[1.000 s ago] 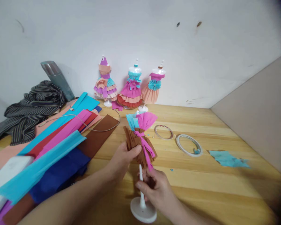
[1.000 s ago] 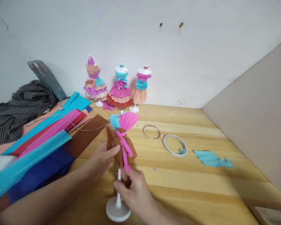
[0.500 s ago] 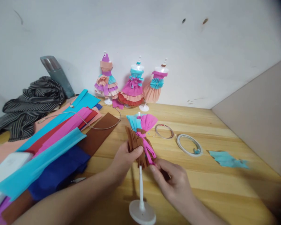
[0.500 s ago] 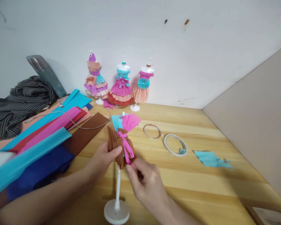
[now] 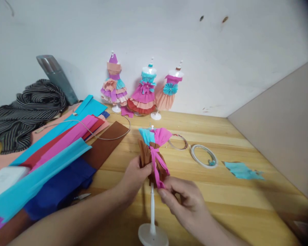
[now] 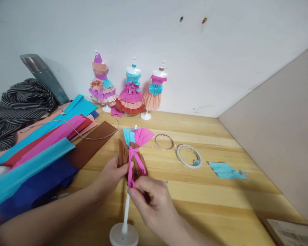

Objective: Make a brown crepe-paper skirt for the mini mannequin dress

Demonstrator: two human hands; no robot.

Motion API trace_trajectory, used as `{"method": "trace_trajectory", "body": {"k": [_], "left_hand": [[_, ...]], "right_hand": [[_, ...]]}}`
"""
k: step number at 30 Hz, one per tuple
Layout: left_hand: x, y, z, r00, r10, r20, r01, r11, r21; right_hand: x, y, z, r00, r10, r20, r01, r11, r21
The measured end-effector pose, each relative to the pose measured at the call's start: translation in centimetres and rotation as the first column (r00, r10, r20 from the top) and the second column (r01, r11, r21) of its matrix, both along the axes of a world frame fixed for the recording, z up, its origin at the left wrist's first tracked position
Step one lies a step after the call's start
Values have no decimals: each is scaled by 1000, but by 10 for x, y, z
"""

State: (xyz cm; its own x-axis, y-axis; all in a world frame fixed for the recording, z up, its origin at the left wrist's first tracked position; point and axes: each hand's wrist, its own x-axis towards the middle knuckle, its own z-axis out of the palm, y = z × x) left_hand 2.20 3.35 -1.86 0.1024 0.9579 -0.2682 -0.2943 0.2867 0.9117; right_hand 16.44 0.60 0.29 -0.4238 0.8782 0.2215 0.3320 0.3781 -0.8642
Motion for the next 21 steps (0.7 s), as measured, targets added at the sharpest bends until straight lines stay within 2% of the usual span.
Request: {"method": "trace_trajectory", "body": {"k": [3, 7, 9, 12, 14, 15, 18, 21], "left_hand": [[0, -1, 2, 1000, 4, 10, -4, 1000, -10], [-1, 0, -6, 999, 2, 44, 0, 1000, -29], [-2, -1, -10, 995, -1, 103, 5, 999, -38], [1, -3, -10, 975, -5, 222, 17, 999, -51], [4, -6, -11, 964, 13, 267, 6, 998, -69], [6, -7, -11, 964, 18, 264, 2, 997, -77], [9, -12, -17, 983, 12, 182, 4, 996, -86], [10, -15, -21, 994, 12, 106, 0, 994, -108]], "right_hand": [[-2, 1, -2, 999, 29, 34, -30, 998, 48], [11, 3, 2, 992, -7, -123, 6, 1000, -5], [20, 8, 0, 971, -62, -230, 42, 995, -89], [28, 23, -14, 893, -166, -418, 105, 980, -166], [28, 35, -26, 855, -291, -428, 207, 950, -233], [26, 40, -30, 863, -308, -400, 216, 942, -259], [19, 47, -36, 922, -219, -318, 80, 914, -398], [13, 45, -33, 939, -153, -308, -26, 862, -506]]}}
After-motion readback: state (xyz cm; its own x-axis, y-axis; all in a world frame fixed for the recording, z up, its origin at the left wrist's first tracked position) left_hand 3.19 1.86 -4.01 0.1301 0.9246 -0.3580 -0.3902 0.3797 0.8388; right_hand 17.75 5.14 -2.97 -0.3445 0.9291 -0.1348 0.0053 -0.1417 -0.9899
